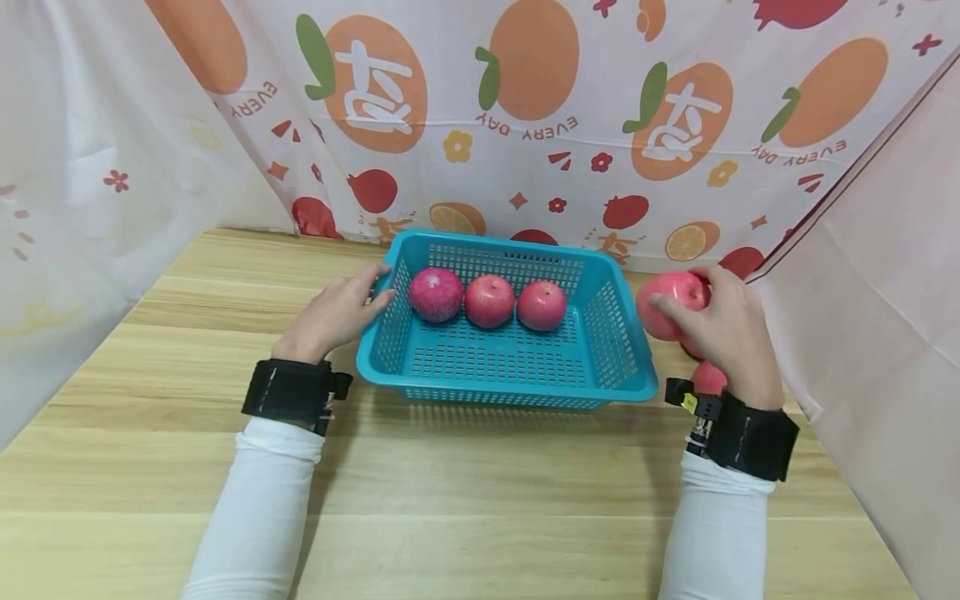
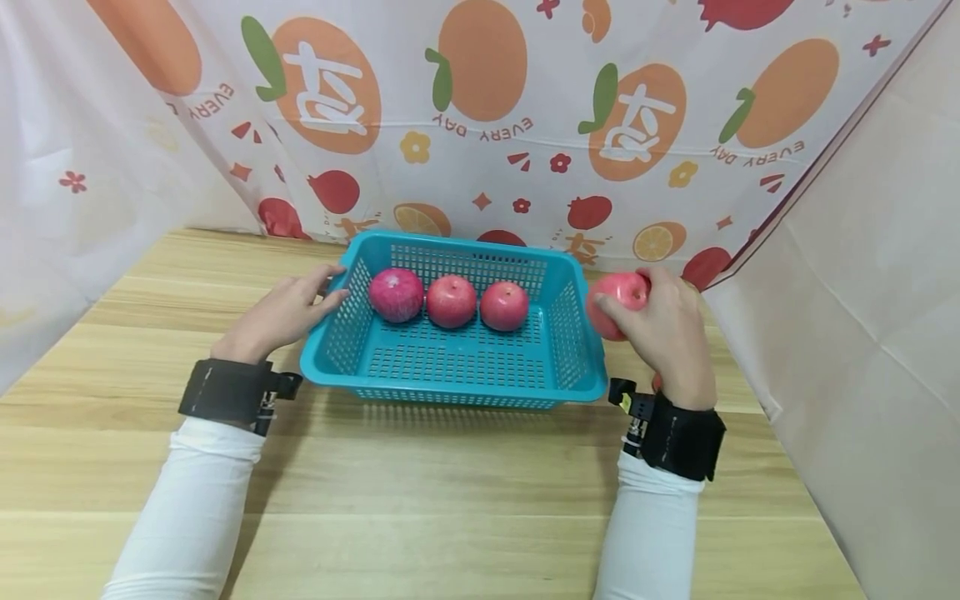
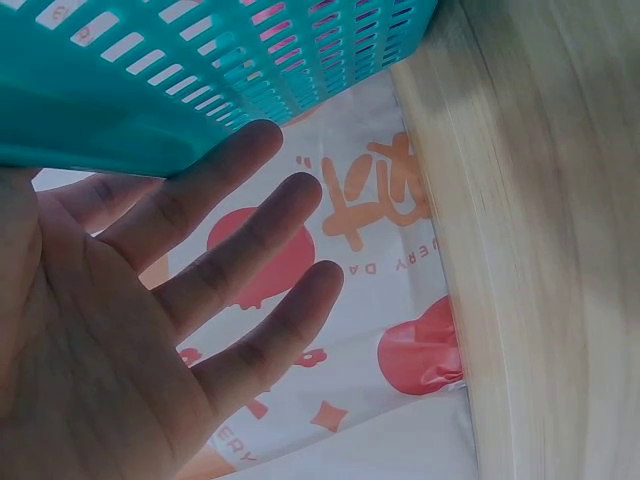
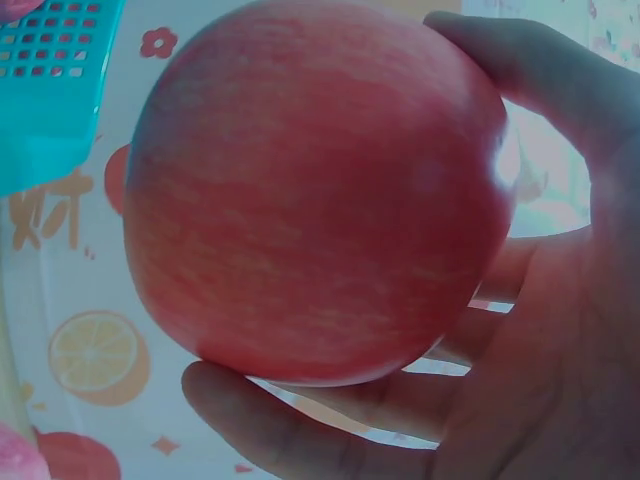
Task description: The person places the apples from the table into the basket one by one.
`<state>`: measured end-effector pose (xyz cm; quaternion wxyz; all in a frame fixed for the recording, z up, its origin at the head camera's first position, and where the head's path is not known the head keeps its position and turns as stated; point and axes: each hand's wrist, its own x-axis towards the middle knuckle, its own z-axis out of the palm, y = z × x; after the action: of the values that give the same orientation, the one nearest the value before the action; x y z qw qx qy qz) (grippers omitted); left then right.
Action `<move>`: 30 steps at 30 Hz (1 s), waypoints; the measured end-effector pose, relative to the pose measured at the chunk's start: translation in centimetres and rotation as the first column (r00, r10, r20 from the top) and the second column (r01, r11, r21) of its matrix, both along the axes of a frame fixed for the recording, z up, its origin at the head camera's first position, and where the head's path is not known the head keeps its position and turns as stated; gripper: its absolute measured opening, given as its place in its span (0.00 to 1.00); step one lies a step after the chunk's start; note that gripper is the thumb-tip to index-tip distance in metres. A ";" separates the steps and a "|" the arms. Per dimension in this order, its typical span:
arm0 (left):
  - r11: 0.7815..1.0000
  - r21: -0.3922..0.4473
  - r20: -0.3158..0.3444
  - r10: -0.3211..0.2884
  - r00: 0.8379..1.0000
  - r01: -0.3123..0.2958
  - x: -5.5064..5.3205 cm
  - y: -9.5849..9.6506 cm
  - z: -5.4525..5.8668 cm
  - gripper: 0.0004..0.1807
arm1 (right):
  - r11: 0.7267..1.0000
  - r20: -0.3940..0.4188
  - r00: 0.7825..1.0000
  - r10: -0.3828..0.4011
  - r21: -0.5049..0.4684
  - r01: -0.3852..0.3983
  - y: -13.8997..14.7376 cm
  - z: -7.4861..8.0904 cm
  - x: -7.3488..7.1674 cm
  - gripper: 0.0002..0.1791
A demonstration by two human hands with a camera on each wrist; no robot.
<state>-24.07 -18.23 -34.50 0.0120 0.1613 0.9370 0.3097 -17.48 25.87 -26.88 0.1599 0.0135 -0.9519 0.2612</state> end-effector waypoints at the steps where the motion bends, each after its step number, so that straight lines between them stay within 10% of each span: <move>1: 1.000 0.000 -0.001 0.000 1.000 0.000 0.0 0.0 0.0 0.31 | 1.000 -0.005 1.000 0.006 0.004 -0.006 -0.2 0.1 0.0 0.39; 30: 1.000 -0.013 0.000 0.007 1.000 -0.007 0.1 0.0 0.0 0.31 | 0.993 0.011 0.993 0.116 -0.006 -0.116 -4.9 1.8 -0.4 0.38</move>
<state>-23.97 -18.22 -34.45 0.0118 0.1578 0.9396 0.3036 -17.89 21.01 -25.10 0.1391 0.0669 -0.9497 0.2725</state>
